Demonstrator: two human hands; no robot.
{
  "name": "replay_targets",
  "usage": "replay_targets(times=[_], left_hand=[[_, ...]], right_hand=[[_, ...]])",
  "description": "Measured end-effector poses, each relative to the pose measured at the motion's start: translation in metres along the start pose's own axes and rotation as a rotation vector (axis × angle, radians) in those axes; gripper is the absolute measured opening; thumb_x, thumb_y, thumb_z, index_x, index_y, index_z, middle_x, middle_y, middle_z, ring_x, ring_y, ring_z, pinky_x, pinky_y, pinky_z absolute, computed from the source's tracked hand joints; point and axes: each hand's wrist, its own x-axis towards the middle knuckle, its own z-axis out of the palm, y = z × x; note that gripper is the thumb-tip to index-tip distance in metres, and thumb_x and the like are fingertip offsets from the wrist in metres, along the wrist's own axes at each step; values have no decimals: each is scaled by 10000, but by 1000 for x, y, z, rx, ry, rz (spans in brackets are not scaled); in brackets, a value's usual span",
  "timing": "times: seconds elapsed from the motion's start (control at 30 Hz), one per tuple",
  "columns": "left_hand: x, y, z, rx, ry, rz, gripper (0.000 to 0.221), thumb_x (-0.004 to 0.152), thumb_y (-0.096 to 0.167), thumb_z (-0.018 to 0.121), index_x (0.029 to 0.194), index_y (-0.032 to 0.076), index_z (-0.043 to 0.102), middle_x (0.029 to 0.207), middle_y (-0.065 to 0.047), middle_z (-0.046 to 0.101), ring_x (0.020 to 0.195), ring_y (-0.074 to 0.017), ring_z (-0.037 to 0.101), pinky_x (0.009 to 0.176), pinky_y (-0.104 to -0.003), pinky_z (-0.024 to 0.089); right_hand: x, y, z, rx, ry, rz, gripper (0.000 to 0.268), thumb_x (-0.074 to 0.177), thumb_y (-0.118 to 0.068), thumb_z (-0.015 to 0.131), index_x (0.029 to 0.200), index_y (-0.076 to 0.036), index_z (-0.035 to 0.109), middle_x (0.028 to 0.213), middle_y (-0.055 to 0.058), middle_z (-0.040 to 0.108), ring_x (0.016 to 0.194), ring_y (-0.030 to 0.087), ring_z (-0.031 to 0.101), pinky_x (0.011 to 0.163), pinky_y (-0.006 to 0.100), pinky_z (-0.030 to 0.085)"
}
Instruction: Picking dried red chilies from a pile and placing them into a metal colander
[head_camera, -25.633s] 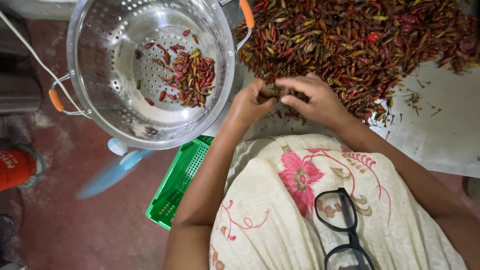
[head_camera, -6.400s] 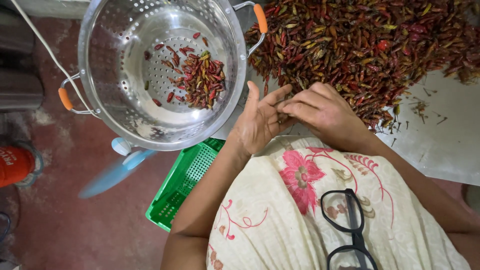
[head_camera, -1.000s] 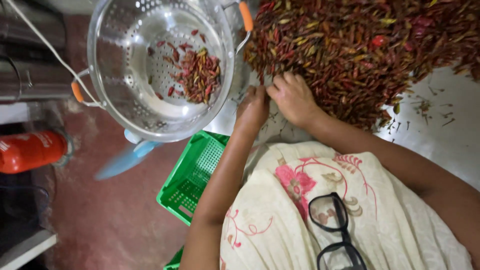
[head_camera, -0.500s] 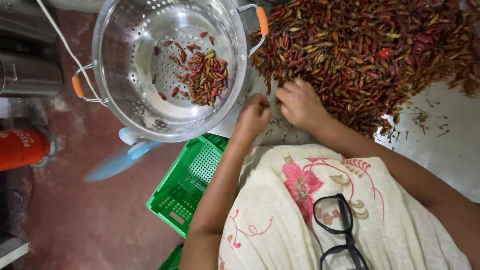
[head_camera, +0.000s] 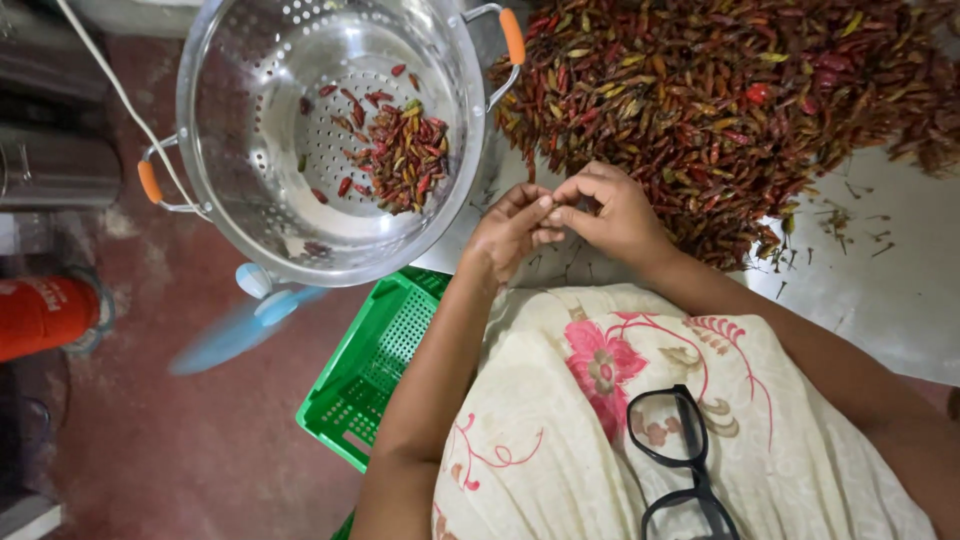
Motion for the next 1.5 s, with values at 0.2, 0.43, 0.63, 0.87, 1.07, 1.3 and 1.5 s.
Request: replay_targets(times=[0.2, 0.43, 0.63, 0.87, 1.07, 1.3, 1.5], left_hand=[[23, -16, -15, 232, 17, 37, 227, 989, 126, 699, 1159, -2, 619, 921, -96, 637, 726, -165, 710, 613, -253, 662], [25, -15, -15, 288, 20, 60, 194, 988, 119, 698, 1118, -6, 627, 891, -82, 599, 698, -153, 688, 572, -230, 655], [24, -13, -11, 273, 16, 36, 233, 932, 67, 758, 1109, -30, 640, 863, -112, 613, 666, -161, 695, 555, -258, 666], [27, -2, -10, 315, -22, 32, 160, 924, 49, 751, 1049, -9, 671, 821, -113, 629, 658, -153, 695, 554, -256, 663], [17, 9, 0, 253, 17, 29, 133, 936, 29, 713, 1060, 5, 673, 850, -120, 646, 680, -150, 692, 579, -272, 665], [-9, 26, -14, 101, 141, -20, 161, 895, 30, 596, 1052, 42, 628, 895, -101, 628, 733, -171, 661, 617, -280, 619], [2, -15, -48, 48, 275, -21, 193, 914, 114, 718, 1045, 2, 632, 930, -194, 677, 745, -254, 680, 617, -363, 628]], right_hand=[[-2, -15, -17, -247, -54, -90, 90, 955, -81, 746, 1043, -60, 744, 952, 114, 630, 914, 318, 605, 819, 457, 495], [-2, -11, -23, -336, -16, -143, 42, 967, -67, 734, 1007, -70, 720, 926, 106, 653, 900, 327, 627, 837, 488, 516], [-1, -7, -19, -89, -11, -72, 82, 980, -5, 684, 1038, -53, 715, 912, 136, 642, 930, 380, 637, 832, 517, 509], [-6, 19, -12, 279, 18, 152, 52, 925, -55, 763, 977, -61, 756, 891, 68, 694, 898, 169, 627, 829, 386, 519], [-8, 8, -19, 335, -82, 280, 100, 906, -112, 784, 992, -64, 774, 923, 62, 713, 885, 153, 621, 807, 358, 530], [-14, 36, -9, -491, -251, 108, 80, 930, -127, 727, 975, -68, 757, 930, 98, 677, 986, 329, 664, 813, 452, 558], [-9, 75, 24, -993, 92, -372, 234, 895, -411, 683, 814, -204, 608, 874, -35, 552, 835, 181, 620, 631, 327, 508]])
